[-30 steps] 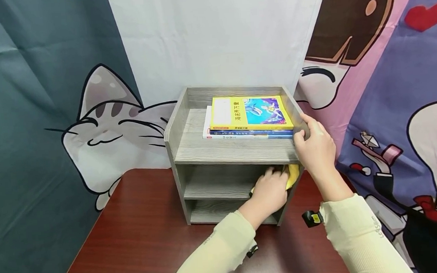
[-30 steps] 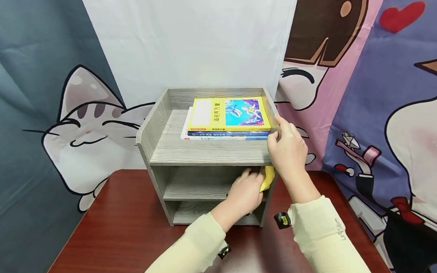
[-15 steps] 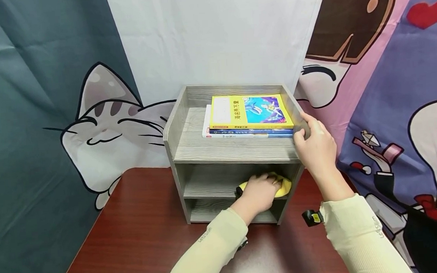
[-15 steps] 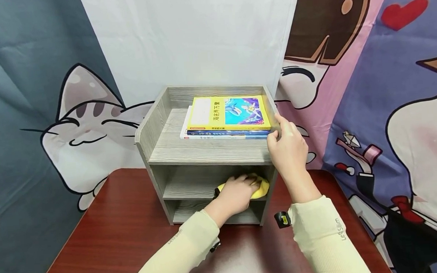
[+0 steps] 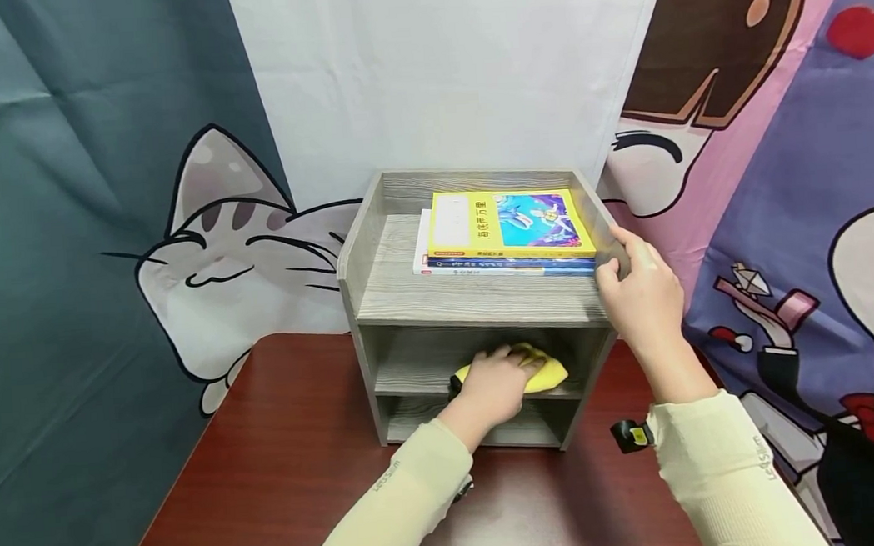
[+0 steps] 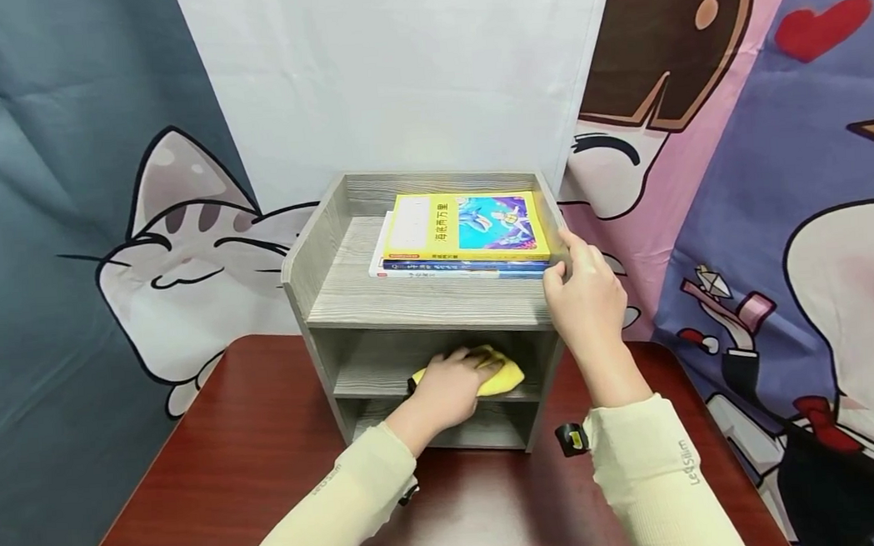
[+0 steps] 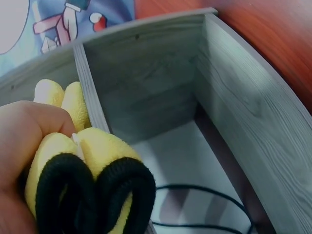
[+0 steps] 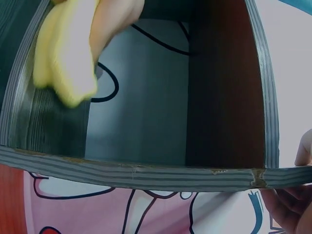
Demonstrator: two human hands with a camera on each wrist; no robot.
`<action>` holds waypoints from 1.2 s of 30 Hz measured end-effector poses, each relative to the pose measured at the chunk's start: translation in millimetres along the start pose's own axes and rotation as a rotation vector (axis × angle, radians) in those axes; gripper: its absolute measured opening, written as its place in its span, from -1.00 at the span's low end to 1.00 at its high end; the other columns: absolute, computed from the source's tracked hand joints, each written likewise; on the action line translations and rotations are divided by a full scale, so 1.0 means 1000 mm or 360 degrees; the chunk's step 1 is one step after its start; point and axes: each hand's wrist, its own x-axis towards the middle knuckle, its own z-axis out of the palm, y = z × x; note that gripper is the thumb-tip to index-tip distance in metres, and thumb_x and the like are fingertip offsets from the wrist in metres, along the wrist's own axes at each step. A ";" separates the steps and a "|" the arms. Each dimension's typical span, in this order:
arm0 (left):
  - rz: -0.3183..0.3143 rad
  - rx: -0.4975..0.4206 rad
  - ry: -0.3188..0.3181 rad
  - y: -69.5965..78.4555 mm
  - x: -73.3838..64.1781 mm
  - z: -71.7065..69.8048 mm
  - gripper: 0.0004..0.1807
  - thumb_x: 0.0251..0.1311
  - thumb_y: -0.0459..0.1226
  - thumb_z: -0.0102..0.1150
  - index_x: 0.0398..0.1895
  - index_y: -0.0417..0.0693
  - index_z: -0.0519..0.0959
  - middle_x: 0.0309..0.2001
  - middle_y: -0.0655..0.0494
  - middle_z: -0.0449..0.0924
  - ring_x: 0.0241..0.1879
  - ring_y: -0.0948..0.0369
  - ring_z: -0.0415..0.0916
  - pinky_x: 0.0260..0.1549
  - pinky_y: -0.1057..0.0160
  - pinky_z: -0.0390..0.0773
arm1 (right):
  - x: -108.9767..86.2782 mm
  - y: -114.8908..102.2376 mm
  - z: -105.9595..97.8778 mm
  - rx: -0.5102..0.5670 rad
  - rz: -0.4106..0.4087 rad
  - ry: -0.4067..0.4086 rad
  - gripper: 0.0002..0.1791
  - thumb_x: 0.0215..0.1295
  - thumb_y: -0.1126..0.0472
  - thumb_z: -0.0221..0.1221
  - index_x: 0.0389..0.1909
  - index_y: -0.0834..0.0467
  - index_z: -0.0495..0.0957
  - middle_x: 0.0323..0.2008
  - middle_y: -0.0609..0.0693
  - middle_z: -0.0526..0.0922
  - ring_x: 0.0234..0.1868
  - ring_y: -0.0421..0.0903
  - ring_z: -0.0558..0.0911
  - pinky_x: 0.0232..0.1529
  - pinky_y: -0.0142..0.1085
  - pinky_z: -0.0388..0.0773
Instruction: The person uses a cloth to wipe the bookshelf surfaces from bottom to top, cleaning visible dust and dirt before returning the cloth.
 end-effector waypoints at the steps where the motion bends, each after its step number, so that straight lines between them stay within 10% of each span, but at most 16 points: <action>1: -0.0013 -0.0014 0.0007 -0.004 -0.003 0.000 -0.33 0.01 -0.17 0.23 0.27 0.41 0.34 0.21 0.35 0.37 0.17 0.18 0.31 -0.12 0.08 0.43 | 0.000 0.000 0.000 0.0001 0.0003 -0.0003 -0.54 0.22 0.25 -0.03 0.17 0.12 0.45 0.04 0.19 0.53 -0.11 0.23 0.51 -0.16 0.15 0.39; 23: -0.0226 -0.0246 0.0189 -0.094 -0.071 0.011 -0.34 -0.12 -0.28 0.27 0.20 0.19 0.46 0.20 0.20 0.41 0.12 0.05 0.37 -0.06 0.06 0.44 | 0.000 0.000 -0.002 -0.0027 -0.0011 0.0003 -0.53 0.20 0.25 -0.04 0.15 0.15 0.47 0.02 0.23 0.53 -0.10 0.26 0.51 -0.17 0.15 0.36; 36: -0.0637 0.0232 0.0440 -0.081 -0.082 0.014 -0.40 -0.28 -0.20 0.36 -0.05 -0.27 0.53 -0.22 -0.15 0.56 -0.28 -0.03 0.44 -0.47 0.16 0.49 | 0.001 -0.001 -0.001 -0.0046 0.0009 -0.0036 -0.52 0.21 0.23 -0.06 0.18 0.15 0.45 0.05 0.24 0.51 -0.07 0.26 0.50 -0.15 0.16 0.37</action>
